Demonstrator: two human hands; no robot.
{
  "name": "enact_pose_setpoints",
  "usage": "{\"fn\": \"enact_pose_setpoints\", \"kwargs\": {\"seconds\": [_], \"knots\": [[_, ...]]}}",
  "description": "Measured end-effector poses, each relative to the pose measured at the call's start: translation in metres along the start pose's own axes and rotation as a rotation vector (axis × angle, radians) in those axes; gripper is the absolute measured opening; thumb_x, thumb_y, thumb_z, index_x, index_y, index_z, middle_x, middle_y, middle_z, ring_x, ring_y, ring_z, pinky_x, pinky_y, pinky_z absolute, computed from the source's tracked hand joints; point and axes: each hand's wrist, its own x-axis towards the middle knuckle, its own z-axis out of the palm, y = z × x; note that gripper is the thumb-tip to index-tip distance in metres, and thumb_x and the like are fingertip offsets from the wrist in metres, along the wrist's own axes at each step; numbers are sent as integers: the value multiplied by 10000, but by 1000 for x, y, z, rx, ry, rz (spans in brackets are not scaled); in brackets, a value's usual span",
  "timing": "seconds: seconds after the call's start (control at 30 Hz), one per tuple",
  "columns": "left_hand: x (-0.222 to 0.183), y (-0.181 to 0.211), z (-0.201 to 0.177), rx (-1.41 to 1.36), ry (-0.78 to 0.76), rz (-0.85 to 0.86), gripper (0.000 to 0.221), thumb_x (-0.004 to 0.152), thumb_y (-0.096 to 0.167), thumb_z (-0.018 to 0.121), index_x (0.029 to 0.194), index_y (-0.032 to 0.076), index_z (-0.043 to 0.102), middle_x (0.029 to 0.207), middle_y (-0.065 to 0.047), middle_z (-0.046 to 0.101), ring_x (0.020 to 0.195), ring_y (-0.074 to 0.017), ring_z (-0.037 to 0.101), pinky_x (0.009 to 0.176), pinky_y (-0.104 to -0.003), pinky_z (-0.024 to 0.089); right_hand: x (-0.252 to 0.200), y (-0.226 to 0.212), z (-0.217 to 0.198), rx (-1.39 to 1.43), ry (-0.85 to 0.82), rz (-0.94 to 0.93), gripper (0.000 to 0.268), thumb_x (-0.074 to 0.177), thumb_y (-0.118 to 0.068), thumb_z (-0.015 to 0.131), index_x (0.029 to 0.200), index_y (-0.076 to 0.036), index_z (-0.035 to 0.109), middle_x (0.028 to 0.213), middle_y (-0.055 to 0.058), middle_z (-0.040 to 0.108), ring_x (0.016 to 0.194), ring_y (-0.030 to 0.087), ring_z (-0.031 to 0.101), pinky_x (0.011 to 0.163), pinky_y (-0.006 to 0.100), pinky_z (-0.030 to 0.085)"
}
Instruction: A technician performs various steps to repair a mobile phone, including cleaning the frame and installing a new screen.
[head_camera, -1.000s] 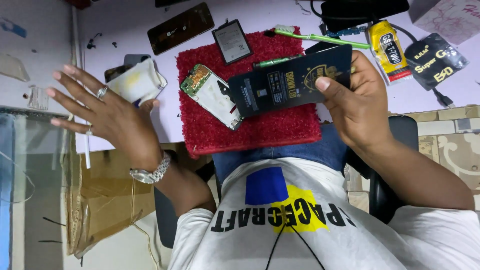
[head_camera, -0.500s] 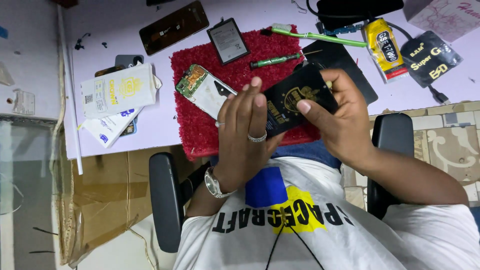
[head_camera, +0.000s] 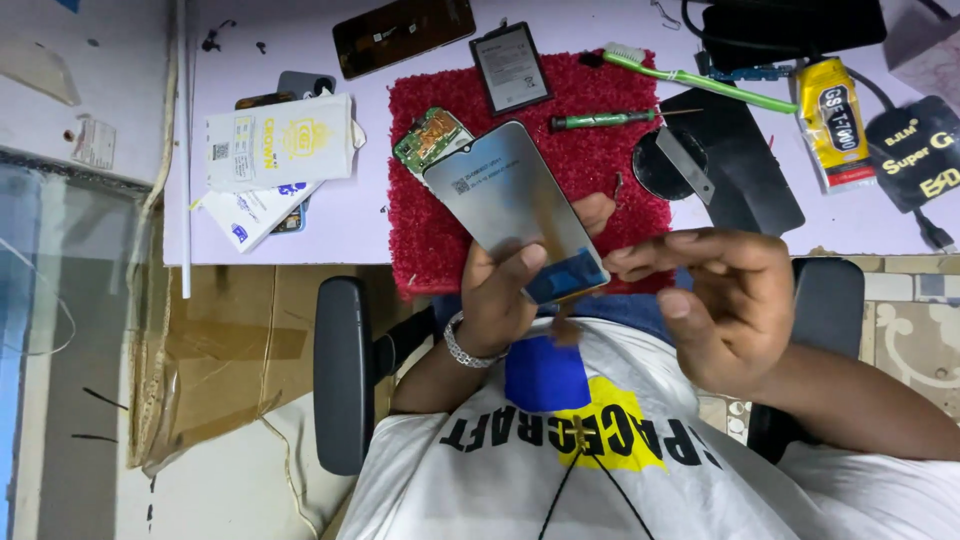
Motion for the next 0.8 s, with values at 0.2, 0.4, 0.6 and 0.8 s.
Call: {"fn": "enact_pose_setpoints", "kwargs": {"seconds": [0.2,0.4,0.6,0.8], "knots": [[6,3,-2,-103,13,75,544,1134,119,606,1571,-151,428,1551,-341,564,1517,-491,524,1388,-596,373,16,7,-1,-322,-88,50,362,1108,-196,579,1378,16,466,1246,203,618,1082,261,724,973,342,635],[12,2,-11,-154,59,137,578,1176,221,577,1619,-88,371,1606,-345,507,1555,-476,483,1412,-560,341,30,12,-8,-17,-318,470,671,999,-417,581,1507,0,451,1319,135,617,1177,205,641,998,326,582],[11,5,-9,-106,5,142,605,1202,315,552,1622,-96,407,1638,-318,495,1629,-455,414,1462,-539,290,30,23,-3,203,-337,646,560,1081,-444,469,1392,15,542,1167,159,727,982,259,774,940,382,661],[3,-29,-49,-151,-23,185,376,1203,334,444,1447,59,524,1675,-309,399,1543,-471,428,1342,-690,289,28,23,8,154,-260,608,429,1183,-288,370,1293,18,649,826,22,604,783,79,574,739,254,528]]}}
